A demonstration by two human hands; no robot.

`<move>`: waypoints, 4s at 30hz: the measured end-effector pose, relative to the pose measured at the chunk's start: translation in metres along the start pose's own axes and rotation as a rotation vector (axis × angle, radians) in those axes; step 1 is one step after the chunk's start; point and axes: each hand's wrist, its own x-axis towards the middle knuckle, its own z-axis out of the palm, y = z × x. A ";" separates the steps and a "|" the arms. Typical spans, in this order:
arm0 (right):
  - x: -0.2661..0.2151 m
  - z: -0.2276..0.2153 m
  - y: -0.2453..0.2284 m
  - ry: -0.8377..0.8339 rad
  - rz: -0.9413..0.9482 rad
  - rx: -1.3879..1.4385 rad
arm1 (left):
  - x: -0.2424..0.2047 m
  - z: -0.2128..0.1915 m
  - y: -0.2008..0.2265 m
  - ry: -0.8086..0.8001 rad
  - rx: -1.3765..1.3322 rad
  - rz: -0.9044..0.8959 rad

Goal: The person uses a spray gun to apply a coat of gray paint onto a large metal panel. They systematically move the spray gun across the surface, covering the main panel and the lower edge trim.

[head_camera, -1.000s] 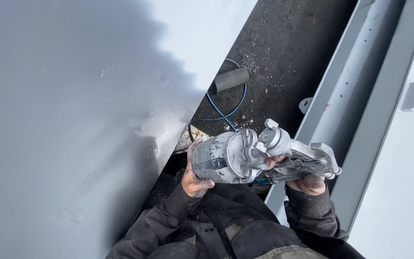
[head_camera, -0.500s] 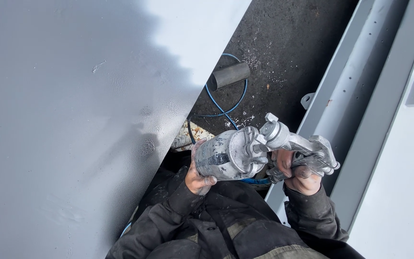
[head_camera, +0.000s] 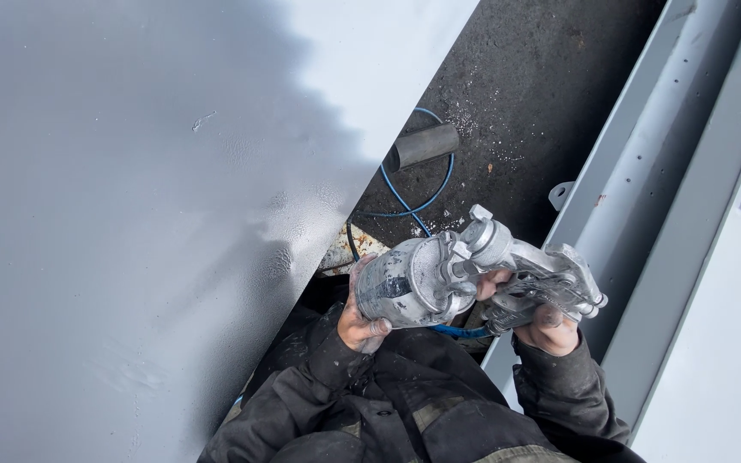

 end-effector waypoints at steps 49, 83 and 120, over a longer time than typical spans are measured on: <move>0.356 0.155 0.005 -0.295 -0.060 -0.887 | 0.185 0.036 0.112 -0.028 -0.288 -0.037; 0.350 0.191 0.031 -0.350 -0.161 -0.936 | 0.172 0.014 0.145 -0.052 -0.355 -0.012; 0.226 0.387 0.046 -0.606 0.056 -0.856 | -0.020 0.006 0.215 0.362 -0.452 0.282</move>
